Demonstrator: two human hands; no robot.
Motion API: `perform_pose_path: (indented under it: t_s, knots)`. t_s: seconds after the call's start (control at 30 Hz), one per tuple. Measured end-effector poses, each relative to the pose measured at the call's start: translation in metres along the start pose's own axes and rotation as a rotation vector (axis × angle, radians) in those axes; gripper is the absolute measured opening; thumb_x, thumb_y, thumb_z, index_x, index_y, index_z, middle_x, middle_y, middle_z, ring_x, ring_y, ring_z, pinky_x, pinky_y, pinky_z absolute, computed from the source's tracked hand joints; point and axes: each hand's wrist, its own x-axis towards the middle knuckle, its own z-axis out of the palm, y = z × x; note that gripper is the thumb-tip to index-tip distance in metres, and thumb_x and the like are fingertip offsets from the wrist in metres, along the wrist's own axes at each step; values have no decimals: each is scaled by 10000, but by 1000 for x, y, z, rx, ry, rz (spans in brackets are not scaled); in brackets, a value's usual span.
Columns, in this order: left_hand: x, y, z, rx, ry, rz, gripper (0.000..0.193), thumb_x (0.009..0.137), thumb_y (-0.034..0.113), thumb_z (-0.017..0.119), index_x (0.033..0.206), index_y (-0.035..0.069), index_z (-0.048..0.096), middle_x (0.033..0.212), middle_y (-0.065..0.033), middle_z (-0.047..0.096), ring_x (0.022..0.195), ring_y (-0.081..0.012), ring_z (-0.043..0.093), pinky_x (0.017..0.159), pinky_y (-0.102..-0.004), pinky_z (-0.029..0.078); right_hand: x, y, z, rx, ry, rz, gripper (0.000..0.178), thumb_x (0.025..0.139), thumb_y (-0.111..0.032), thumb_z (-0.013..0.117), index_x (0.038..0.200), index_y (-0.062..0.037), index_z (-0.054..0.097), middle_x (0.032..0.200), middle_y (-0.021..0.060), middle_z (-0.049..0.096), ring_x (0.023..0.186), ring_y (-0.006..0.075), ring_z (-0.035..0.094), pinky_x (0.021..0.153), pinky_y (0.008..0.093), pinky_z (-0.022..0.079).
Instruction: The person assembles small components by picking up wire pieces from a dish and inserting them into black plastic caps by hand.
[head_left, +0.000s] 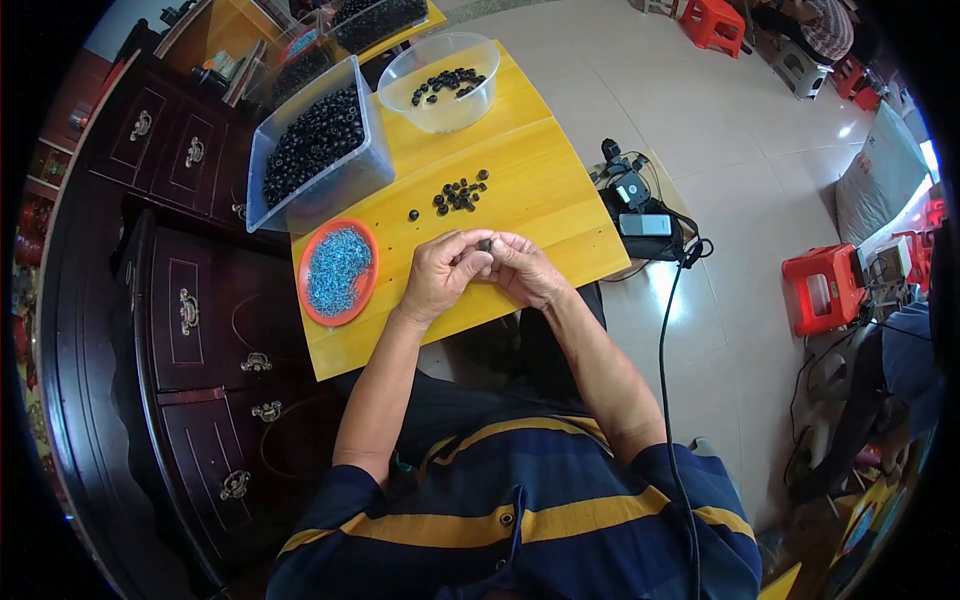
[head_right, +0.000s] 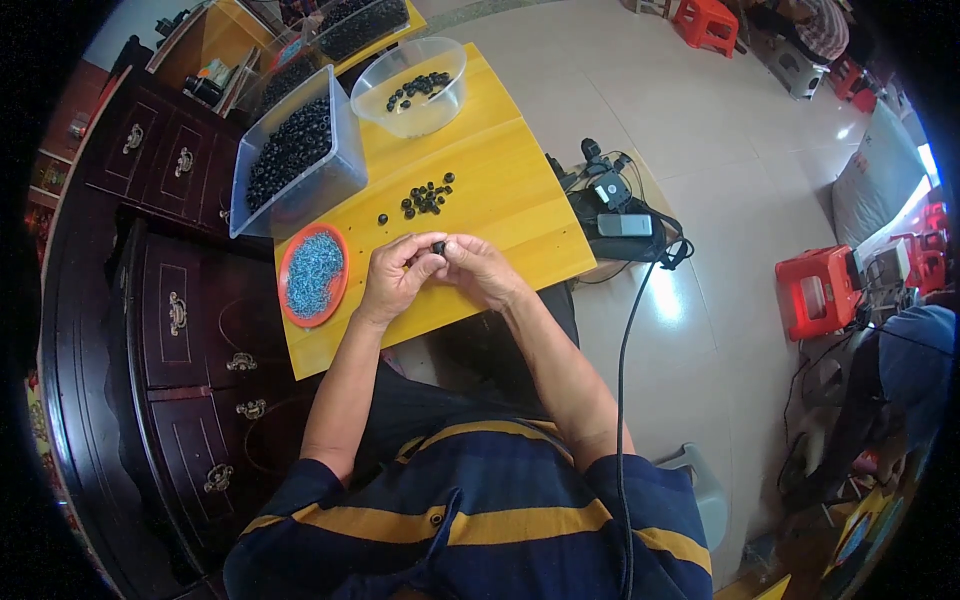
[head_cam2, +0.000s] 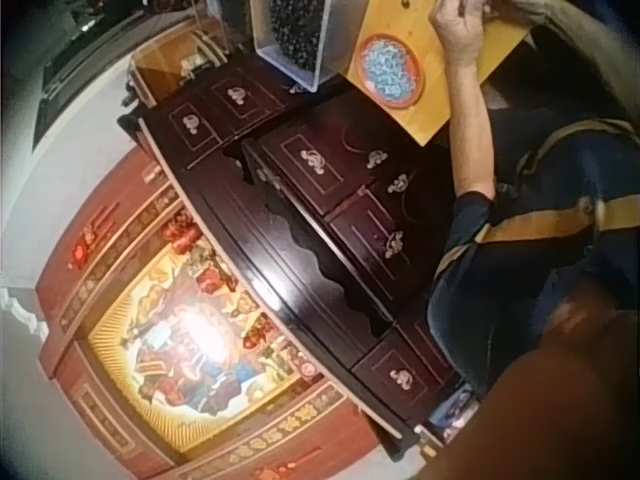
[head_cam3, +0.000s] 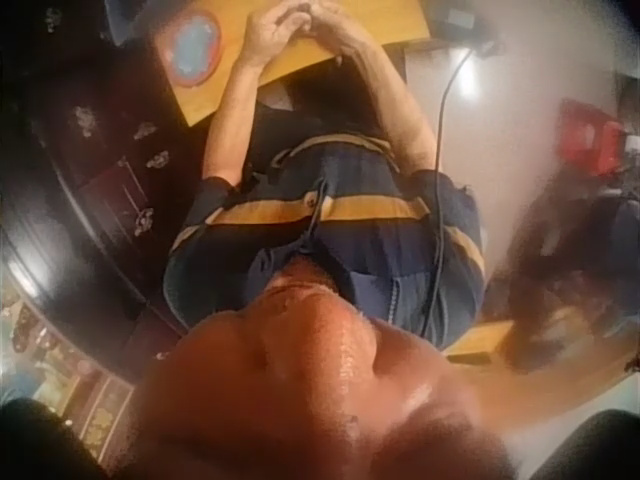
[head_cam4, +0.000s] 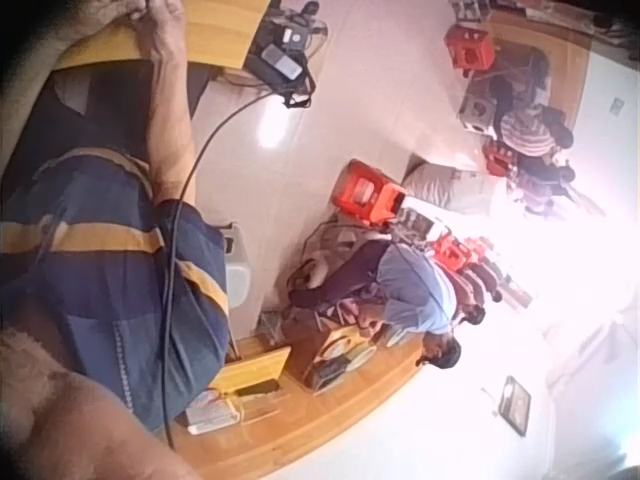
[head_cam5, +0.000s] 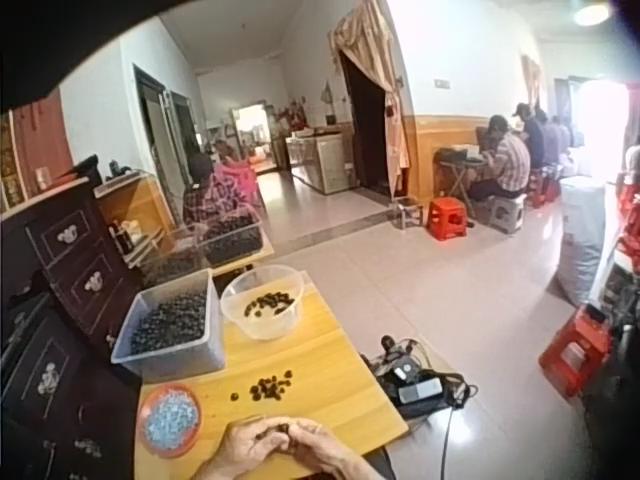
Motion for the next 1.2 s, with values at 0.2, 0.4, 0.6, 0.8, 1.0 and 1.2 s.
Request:
perform_pose_path:
  t_s: [0.2, 0.4, 0.6, 0.8, 1.0, 1.2]
  knots:
    - [2, 8, 2, 61, 41, 68, 262, 853, 107, 729, 1084, 0, 668, 769, -60, 615, 653, -124, 596, 622, -249, 492, -2, -2, 2, -18, -39, -10, 405, 926, -357, 662, 1166, -32, 624, 1051, 44, 663, 905, 126, 595, 878, 306, 482]
    - [2, 10, 1, 121, 25, 148, 273, 865, 119, 712, 1104, 2, 652, 855, -108, 676, 710, -183, 669, 648, -285, 531, -3, 0, -7, -2, -88, -7, 384, 931, -333, 659, 1170, -35, 628, 1066, 44, 661, 924, 129, 593, 872, 302, 477]
    - [0, 12, 2, 68, 3, 100, 231, 871, 92, 692, 1081, 4, 652, 860, -116, 684, 697, -200, 677, 638, -291, 533, -4, 0, -1, -23, -31, -26, 361, 933, -316, 660, 1154, -33, 636, 1037, 38, 660, 899, 122, 586, 852, 294, 478]
    - [-4, 9, 9, 85, 57, 126, 189, 865, 64, 685, 1037, 12, 626, 819, -103, 671, 668, -188, 672, 613, -287, 528, -4, 1, -7, -53, -70, -28, 359, 932, -313, 662, 1153, -31, 639, 1027, 35, 659, 895, 124, 581, 850, 289, 470]
    - [-3, 9, 4, 47, 51, 77, 208, 861, 63, 687, 1056, 22, 627, 782, -88, 658, 664, -181, 670, 611, -285, 526, -2, 0, -1, -42, -65, 1, 378, 947, -323, 638, 1183, -28, 618, 1072, 59, 662, 926, 140, 596, 883, 319, 475]
    - [1, 17, -3, 83, -37, 51, 261, 864, 61, 680, 1118, 23, 633, 791, -99, 659, 674, -169, 659, 638, -281, 530, -3, -1, 4, -3, -55, -17, 385, 958, -320, 623, 1206, -27, 600, 1095, 61, 655, 952, 143, 595, 900, 326, 474]
